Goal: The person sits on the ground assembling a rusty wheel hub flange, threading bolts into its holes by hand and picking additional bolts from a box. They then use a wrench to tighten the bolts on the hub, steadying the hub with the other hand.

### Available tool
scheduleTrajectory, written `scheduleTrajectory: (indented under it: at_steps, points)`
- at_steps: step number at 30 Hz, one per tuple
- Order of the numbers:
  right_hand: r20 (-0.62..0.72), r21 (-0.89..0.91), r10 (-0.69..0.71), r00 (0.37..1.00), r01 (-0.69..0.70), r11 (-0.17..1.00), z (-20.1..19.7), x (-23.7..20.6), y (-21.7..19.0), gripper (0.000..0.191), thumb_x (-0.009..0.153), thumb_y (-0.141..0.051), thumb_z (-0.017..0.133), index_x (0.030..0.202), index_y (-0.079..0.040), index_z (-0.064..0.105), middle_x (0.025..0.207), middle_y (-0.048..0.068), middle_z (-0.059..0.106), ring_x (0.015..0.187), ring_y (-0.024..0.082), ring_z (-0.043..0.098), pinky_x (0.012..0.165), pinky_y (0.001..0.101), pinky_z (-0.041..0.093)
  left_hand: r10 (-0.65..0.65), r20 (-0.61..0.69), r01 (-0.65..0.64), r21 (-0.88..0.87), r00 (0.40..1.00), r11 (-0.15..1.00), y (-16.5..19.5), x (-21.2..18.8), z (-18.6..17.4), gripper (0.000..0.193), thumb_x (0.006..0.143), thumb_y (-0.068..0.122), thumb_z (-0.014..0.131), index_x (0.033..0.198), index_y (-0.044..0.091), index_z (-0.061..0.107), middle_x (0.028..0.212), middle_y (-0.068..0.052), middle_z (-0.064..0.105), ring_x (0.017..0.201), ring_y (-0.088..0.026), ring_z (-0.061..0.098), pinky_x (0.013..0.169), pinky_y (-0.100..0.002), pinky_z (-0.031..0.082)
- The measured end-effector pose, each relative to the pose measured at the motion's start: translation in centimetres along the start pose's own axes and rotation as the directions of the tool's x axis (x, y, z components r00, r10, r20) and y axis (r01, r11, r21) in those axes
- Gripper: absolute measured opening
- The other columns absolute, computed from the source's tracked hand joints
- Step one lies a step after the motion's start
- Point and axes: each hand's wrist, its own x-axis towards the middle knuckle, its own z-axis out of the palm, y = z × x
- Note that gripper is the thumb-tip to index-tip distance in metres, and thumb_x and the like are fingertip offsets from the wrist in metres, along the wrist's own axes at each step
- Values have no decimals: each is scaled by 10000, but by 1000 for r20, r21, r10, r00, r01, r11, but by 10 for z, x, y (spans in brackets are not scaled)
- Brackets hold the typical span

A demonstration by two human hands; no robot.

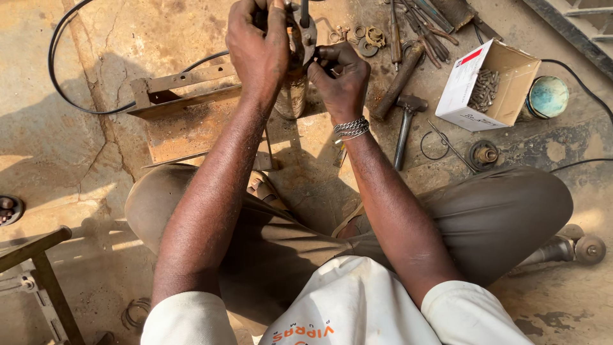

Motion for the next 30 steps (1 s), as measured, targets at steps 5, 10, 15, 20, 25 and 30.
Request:
scheduleTrajectory:
  at_steps: [5,10,15,20,25,30]
  points:
    - [-44,-78,-141,989,138,987,4,-1,-2,160,891,-162,877,929,-86,741,882,7,714,829,96,690,768,263,574,46,-3,-46,6,999,999,3,0,-6,178,993,232,688,1011,55,695,983,-67,705,944,-193,720,911,-415,594]
    - [-1,-130,-29,1000,29,991,3,-2,-16,144,873,-143,846,924,-68,734,903,17,686,828,113,682,731,267,608,85,33,-84,-22,996,996,8,-2,-11,164,992,202,694,985,39,676,973,-73,694,941,-184,714,911,-402,596]
    - [58,-205,-112,992,121,971,-5,1,-25,164,860,-115,847,966,-52,739,950,29,699,839,123,692,720,279,592,137,26,-135,-75,990,988,6,-2,-12,181,996,189,705,1062,27,656,1013,-79,663,976,-182,698,918,-403,591]
    - [61,-240,-109,992,121,963,-6,3,-28,156,837,-93,858,908,-64,722,896,18,696,791,118,687,715,279,589,121,44,-119,-32,992,992,1,-2,-11,164,1006,195,709,1037,38,676,1006,-77,649,949,-183,696,894,-392,607]
    - [53,-189,-100,994,108,976,-1,1,-29,154,839,-72,810,965,-57,723,959,25,671,807,100,679,725,258,637,175,43,-173,-40,984,984,-5,-2,-12,180,1021,213,693,1074,42,669,1020,-73,629,972,-174,677,913,-387,595]
    - [57,-251,-136,989,146,957,-1,7,-26,146,833,-66,838,904,-49,711,898,29,670,770,93,660,656,255,589,146,70,-141,-80,987,987,-5,-2,-13,293,1054,340,676,1076,47,666,1036,-72,607,982,-183,653,909,-403,583]
